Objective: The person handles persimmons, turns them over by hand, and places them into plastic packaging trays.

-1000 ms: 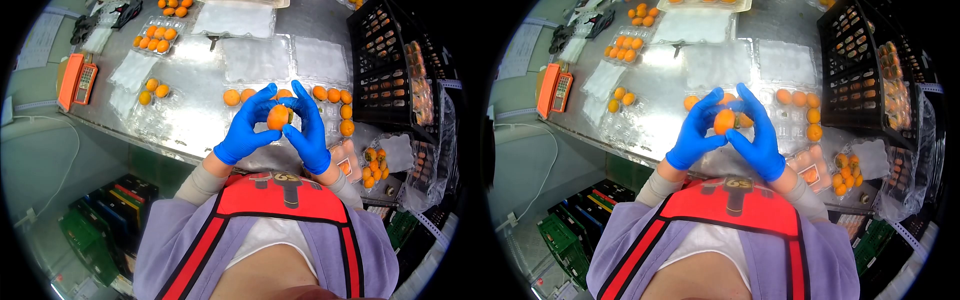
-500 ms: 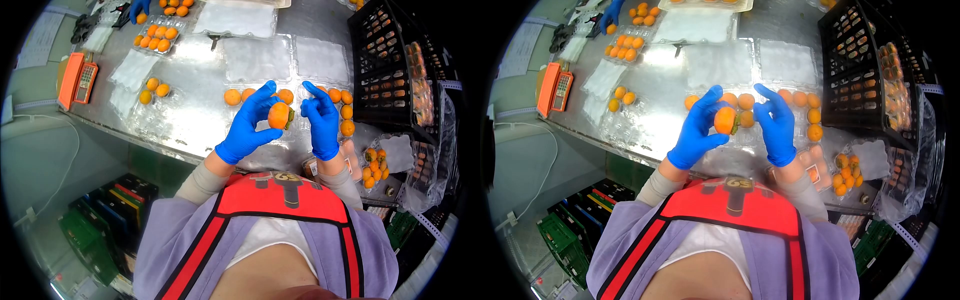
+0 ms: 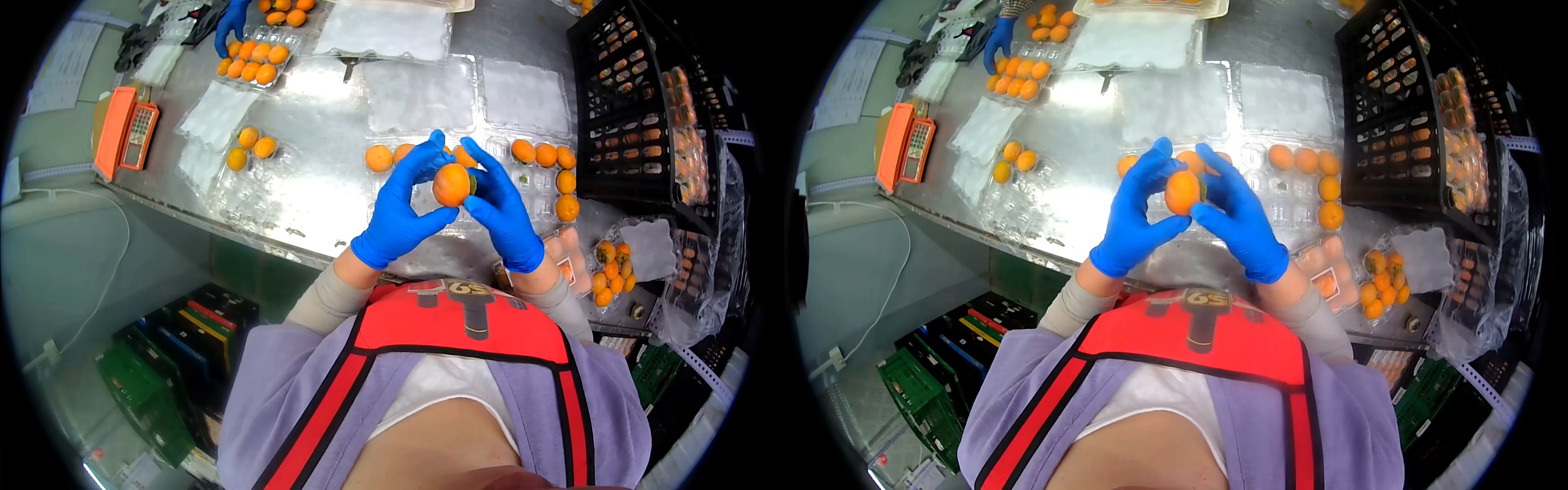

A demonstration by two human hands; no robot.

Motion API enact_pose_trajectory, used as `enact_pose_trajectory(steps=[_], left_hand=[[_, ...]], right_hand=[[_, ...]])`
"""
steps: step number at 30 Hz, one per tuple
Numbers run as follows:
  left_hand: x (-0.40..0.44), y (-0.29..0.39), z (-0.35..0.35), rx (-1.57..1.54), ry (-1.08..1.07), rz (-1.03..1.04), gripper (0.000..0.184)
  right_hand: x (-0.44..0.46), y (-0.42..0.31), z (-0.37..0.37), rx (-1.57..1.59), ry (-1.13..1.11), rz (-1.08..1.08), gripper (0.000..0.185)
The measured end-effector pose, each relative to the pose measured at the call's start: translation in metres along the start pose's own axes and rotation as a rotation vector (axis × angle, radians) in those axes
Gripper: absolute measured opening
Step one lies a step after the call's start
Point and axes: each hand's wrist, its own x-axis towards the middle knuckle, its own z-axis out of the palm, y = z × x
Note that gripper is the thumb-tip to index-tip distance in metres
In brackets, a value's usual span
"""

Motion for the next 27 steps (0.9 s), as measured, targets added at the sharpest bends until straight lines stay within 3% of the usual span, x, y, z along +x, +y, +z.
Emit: enact_pose_trajectory(steps=[4,5,8,10,13,16,19,22,25,27], left_hand=[[0.001,-0.001,-0.003,0.198,-0.065,0.109,0.083],[0.001,-0.001,-0.002,0.198,-0.066,0.108,0.083],[0.001,0.002,-0.002,0.011,-0.01,-0.007,0.088],[0.004,0.006,-0.008,-0.396,-0.087,-0.347,0.092],[0.005,-0.001,-0.005,-0.526,-0.082,-0.358,0.094],[0.004,0.004,0.004,-0.495,-0.104,-0.267,0.09],[0.005,0.001,0.005,-0.362,-0.064,-0.205,0.087],[0.003,-0.001,0.004,-0.247,-0.01,-0.187,0.083],[0.001,-0.004,0.003,-0.238,-0.009,-0.227,0.081],[0.0,-0.007,0.006,-0.261,-0.001,-0.225,0.08]], right_hand=[[0.0,0.002,0.003,-0.001,-0.025,0.017,0.073],[-0.001,0.003,0.002,-0.127,0.002,-0.104,0.075],[-0.001,0.001,0.002,-0.339,0.05,-0.317,0.077],[-0.001,0.002,0.002,-0.425,0.073,-0.409,0.078],[-0.002,0.008,0.001,-0.541,0.135,-0.507,0.075],[-0.002,0.009,-0.002,-0.628,0.121,-0.516,0.071],[-0.001,0.005,-0.004,-0.795,0.018,-0.556,0.08],[0.001,0.0,0.0,-0.858,0.055,-0.591,0.077],[0.005,0.0,0.002,-1.022,0.063,-0.773,0.065],[0.005,0.003,0.002,-1.02,0.043,-0.724,0.064]])
